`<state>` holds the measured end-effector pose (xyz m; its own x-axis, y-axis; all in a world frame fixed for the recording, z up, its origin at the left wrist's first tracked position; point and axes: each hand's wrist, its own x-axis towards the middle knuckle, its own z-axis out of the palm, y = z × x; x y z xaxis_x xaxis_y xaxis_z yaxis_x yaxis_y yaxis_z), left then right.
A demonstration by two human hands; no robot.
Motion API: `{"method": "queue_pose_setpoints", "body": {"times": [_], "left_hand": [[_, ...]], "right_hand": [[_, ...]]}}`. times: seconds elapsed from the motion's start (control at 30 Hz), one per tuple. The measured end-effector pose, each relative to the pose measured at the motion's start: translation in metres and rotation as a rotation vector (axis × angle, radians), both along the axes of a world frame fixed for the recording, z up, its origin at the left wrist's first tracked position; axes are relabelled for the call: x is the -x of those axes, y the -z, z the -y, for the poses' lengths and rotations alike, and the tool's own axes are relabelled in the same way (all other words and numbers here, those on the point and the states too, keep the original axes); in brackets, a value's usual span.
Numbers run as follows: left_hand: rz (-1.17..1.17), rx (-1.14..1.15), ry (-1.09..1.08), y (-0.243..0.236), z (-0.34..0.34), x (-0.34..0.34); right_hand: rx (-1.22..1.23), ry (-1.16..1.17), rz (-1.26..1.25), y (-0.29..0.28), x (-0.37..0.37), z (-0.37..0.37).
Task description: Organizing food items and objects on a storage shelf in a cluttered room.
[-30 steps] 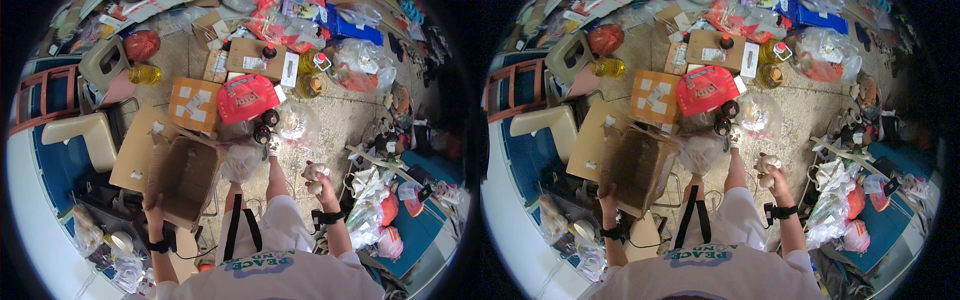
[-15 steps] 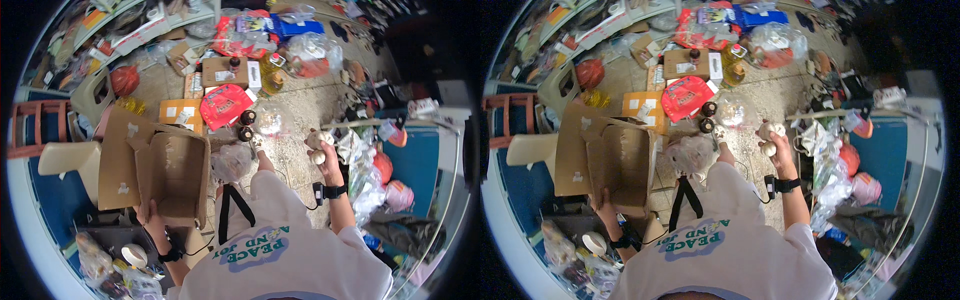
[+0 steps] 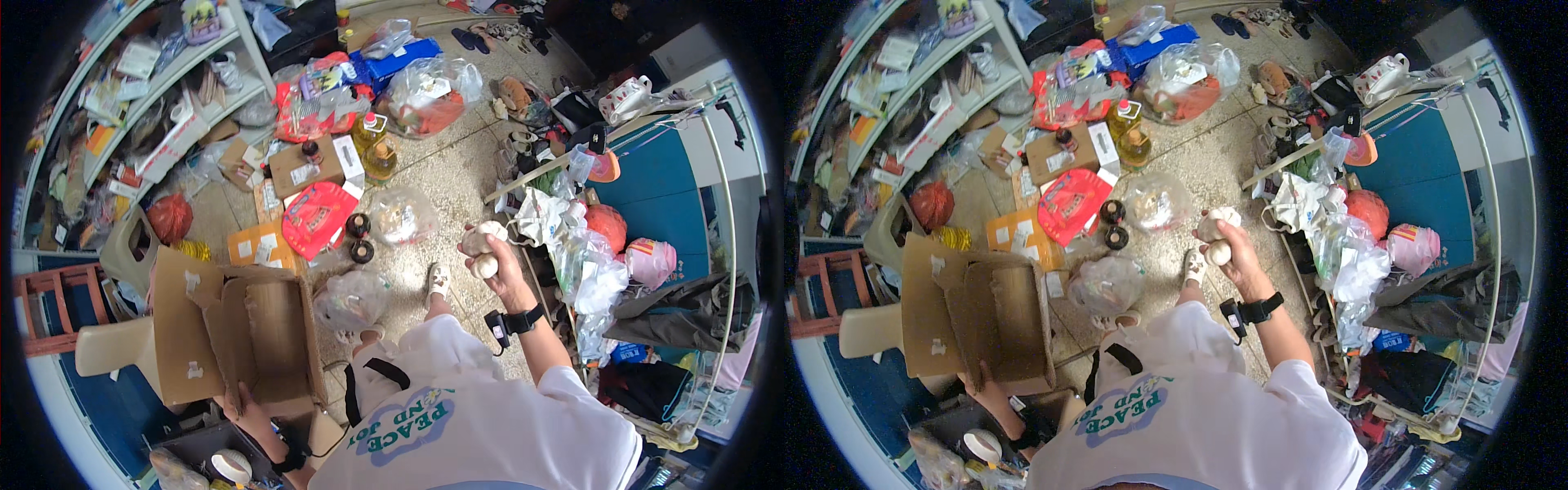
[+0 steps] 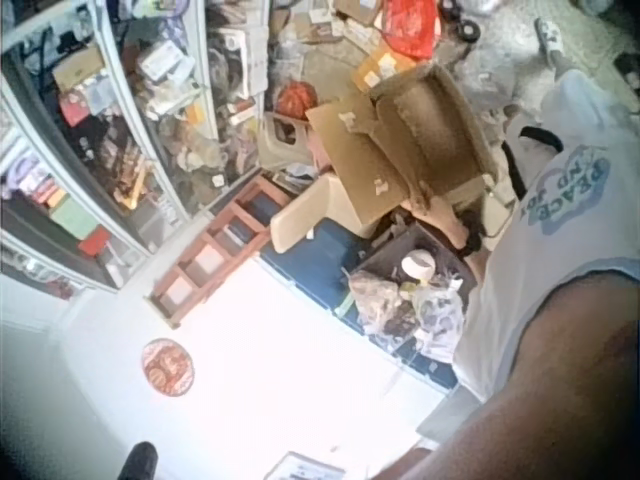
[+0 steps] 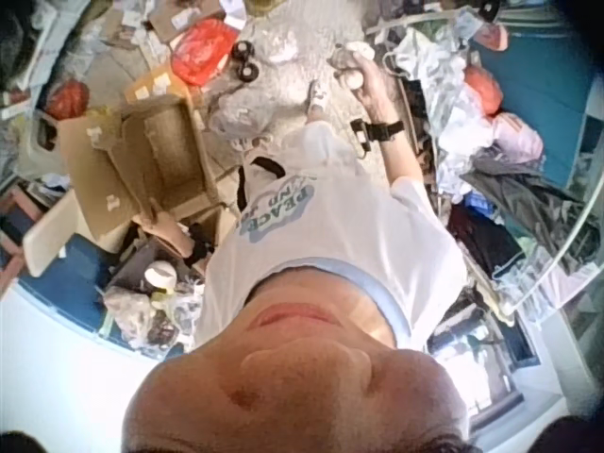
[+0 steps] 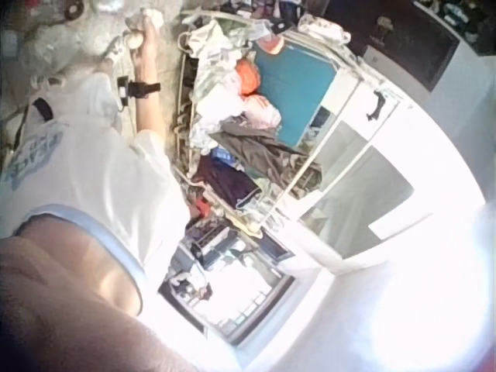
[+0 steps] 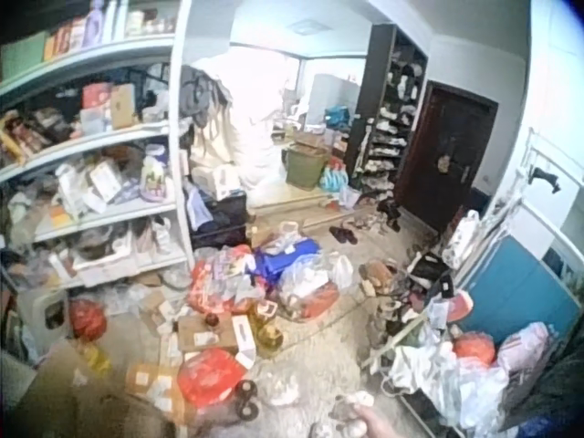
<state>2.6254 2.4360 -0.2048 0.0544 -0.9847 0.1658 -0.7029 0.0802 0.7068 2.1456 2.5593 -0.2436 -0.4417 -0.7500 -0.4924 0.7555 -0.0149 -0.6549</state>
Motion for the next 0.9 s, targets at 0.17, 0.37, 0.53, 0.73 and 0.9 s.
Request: {"method": "queue_pose_setpoints", "body": {"times": [0.17,0.37,0.53,0.73,0.9], "left_hand": [[-0.063,0.006,-0.132,-0.007,-0.011,0.105],[-0.155,0.034,-0.021,-0.008,-0.007,0.240],[-0.394,-0.136,0.020,-0.010,0.013,0.341],[-0.448,-0.150,0.028,-0.012,0.048,0.447],[-0.375,-0.112,0.119,-0.007,0.091,0.510]], "right_hand": [[0.030,0.035,0.031,0.010,0.088,-0.031],[0.044,0.157,0.138,0.014,0.205,-0.084],[0.123,0.220,0.209,0.006,0.268,-0.093],[0.189,0.285,0.175,-0.011,0.321,-0.066],[0.189,0.291,0.215,-0.006,0.373,-0.031]]}}
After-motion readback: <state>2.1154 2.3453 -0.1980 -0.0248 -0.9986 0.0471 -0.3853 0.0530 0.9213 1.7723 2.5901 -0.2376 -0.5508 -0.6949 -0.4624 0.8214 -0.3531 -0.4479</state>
